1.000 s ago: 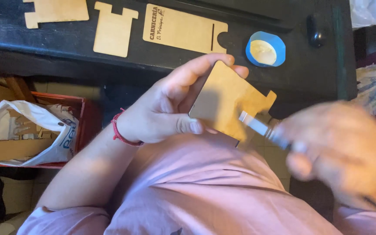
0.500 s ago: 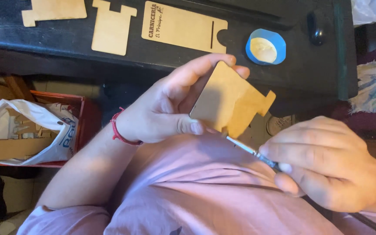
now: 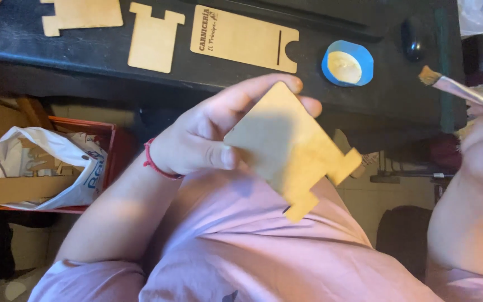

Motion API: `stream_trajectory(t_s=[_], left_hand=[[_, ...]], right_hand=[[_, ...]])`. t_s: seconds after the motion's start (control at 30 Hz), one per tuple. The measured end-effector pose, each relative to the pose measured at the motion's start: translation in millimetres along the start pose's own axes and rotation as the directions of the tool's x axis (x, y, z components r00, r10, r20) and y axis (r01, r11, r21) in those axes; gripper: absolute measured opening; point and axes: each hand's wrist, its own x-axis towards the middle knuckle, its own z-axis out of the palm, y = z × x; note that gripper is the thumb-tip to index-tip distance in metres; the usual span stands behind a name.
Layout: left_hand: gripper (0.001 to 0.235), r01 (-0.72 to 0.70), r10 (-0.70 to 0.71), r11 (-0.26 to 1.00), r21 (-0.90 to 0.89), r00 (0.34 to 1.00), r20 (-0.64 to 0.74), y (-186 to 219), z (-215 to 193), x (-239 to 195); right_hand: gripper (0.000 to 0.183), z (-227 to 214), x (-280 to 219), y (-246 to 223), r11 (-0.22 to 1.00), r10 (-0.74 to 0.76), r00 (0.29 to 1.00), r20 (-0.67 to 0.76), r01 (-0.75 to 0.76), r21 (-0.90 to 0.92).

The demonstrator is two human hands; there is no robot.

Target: Applying glue to the edges of laser-cut wooden components using a paintbrush in preparation for assembly.

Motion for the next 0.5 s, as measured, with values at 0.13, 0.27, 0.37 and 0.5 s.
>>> stream_trajectory(t_s=[0.13,0.27,0.37,0.5], left_hand=[[0.099,0.046,-0.048,0.998,0.044,0.998,0.047,-2,-6,7],[0.119,0.163,-0.159,0.986,-0.028,0.982,0.098,4,0,24],[0.130,0.179,-0.179,0.984,0.008,0.978,0.108,6,5,37],[0.118,0.230,-0.219,0.970,-0.085,0.968,0.120,10,11,46]], right_hand=[[0.091,66,45,-60,0.987,0.103,0.989,-0.103,-0.115,-0.117],[0.062,100,83,-87,0.995,0.040,0.998,-0.044,-0.044,-0.091],[0.042,142,125,-153,0.995,-0.022,0.992,0.127,0.034,-0.093],[0.050,175,174,-220,0.970,0.220,0.901,0.375,-0.163,-0.178]])
